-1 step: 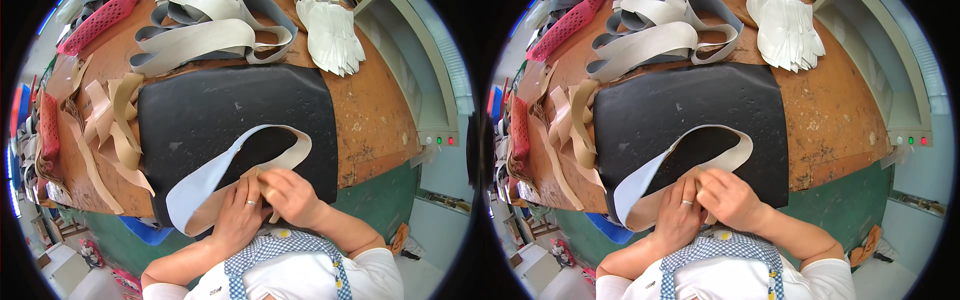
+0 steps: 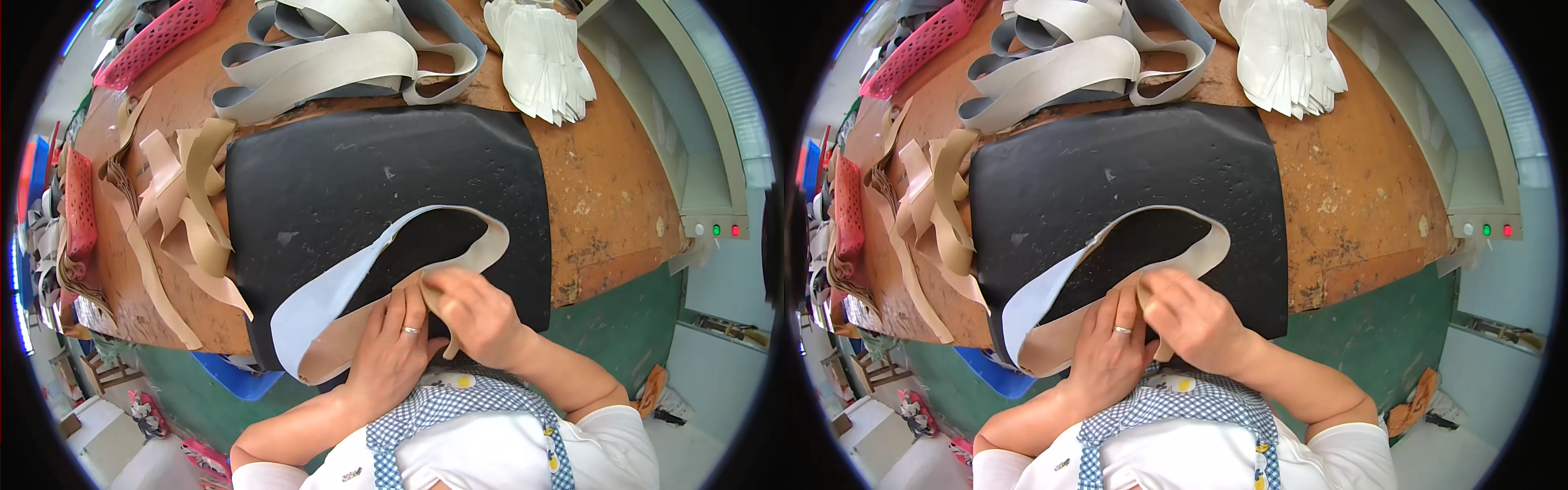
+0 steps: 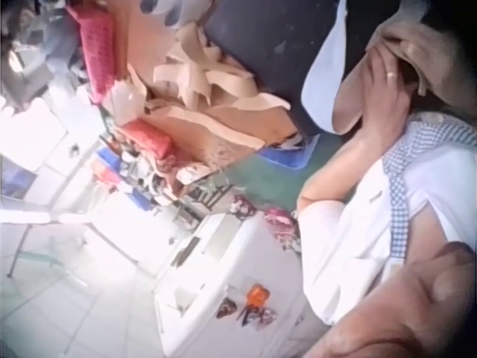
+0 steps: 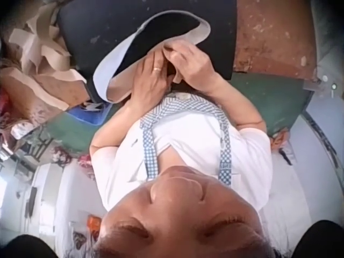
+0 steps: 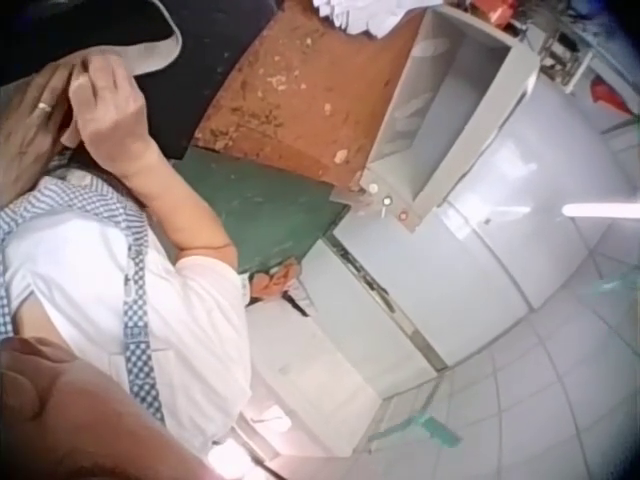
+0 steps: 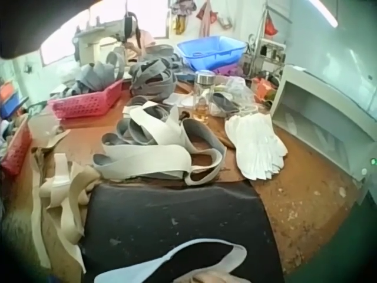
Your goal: Assembling and aligning internal shoe lining and padding components.
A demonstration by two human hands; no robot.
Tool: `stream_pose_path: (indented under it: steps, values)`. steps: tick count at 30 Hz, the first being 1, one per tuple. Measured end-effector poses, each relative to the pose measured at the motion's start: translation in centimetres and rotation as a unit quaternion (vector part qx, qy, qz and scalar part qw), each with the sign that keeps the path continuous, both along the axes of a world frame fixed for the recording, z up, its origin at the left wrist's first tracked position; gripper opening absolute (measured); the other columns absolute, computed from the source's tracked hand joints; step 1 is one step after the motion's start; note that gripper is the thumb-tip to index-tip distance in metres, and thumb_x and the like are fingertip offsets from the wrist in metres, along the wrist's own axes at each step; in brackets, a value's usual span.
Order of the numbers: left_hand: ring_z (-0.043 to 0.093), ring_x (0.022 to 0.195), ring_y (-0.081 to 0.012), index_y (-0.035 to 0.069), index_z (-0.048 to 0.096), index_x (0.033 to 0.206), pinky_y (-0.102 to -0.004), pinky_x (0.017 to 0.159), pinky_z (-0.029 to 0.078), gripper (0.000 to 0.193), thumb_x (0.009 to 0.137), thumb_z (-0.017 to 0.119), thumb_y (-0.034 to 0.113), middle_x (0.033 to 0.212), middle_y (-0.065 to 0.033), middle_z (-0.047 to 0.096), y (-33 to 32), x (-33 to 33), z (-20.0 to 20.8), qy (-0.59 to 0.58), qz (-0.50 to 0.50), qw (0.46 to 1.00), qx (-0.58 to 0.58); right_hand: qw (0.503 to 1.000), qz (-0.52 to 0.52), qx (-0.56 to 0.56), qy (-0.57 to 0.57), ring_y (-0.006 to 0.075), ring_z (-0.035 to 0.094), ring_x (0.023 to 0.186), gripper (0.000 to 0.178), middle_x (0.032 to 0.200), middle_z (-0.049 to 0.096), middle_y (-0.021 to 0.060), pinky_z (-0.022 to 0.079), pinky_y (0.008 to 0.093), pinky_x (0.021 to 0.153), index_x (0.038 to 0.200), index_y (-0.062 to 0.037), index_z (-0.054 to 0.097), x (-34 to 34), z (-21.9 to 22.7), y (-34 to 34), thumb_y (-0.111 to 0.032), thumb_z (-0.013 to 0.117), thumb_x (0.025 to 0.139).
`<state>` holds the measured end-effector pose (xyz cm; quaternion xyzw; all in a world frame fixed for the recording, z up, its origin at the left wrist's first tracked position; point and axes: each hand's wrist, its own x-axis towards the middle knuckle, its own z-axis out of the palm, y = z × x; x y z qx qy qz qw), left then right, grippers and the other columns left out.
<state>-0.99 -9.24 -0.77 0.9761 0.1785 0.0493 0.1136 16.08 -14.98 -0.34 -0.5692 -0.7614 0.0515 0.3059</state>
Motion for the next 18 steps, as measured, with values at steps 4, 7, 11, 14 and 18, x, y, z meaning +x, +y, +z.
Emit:
stream_pose_path:
  steps: [4, 7, 11, 14, 18]
  values:
    - [0.047, 0.121, -0.0337, -0.013, 0.063, 0.112, -0.0400, 0.095, 0.044, 0.054, 0.084, 0.065, 0.033, 0.128, -0.0241, 0.048, -0.2, 0.1, -0.2, -0.011, 0.013, 1.000, 0.023, 0.996, -0.084, -0.002, 0.034, 0.0340, 0.067, 0.080, 0.033, 0.110, 0.066, 0.0219, 0.059, 0.0342, 0.068, 0.097, 0.0023, 0.053, -0.6, -0.5, -0.1, -0.004, 0.073, 0.072]
    - [0.047, 0.121, -0.0330, -0.013, 0.062, 0.114, -0.0395, 0.095, 0.044, 0.056, 0.083, 0.067, 0.033, 0.129, -0.0241, 0.047, -0.3, -0.1, -0.3, 0.001, 0.016, 1.000, 0.026, 0.991, -0.126, -0.018, 0.045, 0.0331, 0.067, 0.081, 0.033, 0.106, 0.066, 0.0206, 0.057, 0.0340, 0.068, 0.096, 0.0015, 0.053, -0.7, -0.3, 0.0, -0.001, 0.075, 0.071]
    - [0.047, 0.120, -0.0324, -0.014, 0.060, 0.117, -0.0391, 0.095, 0.045, 0.062, 0.084, 0.068, 0.037, 0.132, -0.0237, 0.045, -0.2, -0.2, -0.1, -0.002, 0.019, 1.000, 0.011, 0.968, -0.147, -0.108, 0.170, 0.0255, 0.067, 0.077, 0.027, 0.092, 0.066, 0.0165, 0.054, 0.0320, 0.066, 0.095, 0.0004, 0.053, 0.3, 0.5, 0.5, 0.003, 0.073, 0.077]
    - [0.046, 0.119, -0.0329, -0.016, 0.050, 0.127, -0.0405, 0.094, 0.045, 0.074, 0.081, 0.071, 0.038, 0.133, -0.0234, 0.042, -0.3, 0.0, 0.0, 0.000, 0.018, 1.000, -0.009, 0.938, -0.204, -0.153, 0.235, 0.0187, 0.068, 0.074, 0.020, 0.085, 0.067, 0.0131, 0.053, 0.0296, 0.065, 0.093, -0.0007, 0.052, 0.5, 0.4, 0.7, 0.003, 0.070, 0.083]
    - [0.046, 0.118, -0.0328, -0.017, 0.041, 0.137, -0.0414, 0.094, 0.045, 0.087, 0.077, 0.073, 0.038, 0.131, -0.0226, 0.042, -0.4, -0.1, -0.1, 0.009, 0.016, 1.000, -0.002, 0.921, -0.245, -0.141, 0.269, 0.0168, 0.069, 0.071, 0.023, 0.084, 0.069, 0.0125, 0.054, 0.0273, 0.063, 0.095, -0.0013, 0.050, 0.5, -0.4, 0.7, 0.002, 0.070, 0.084]
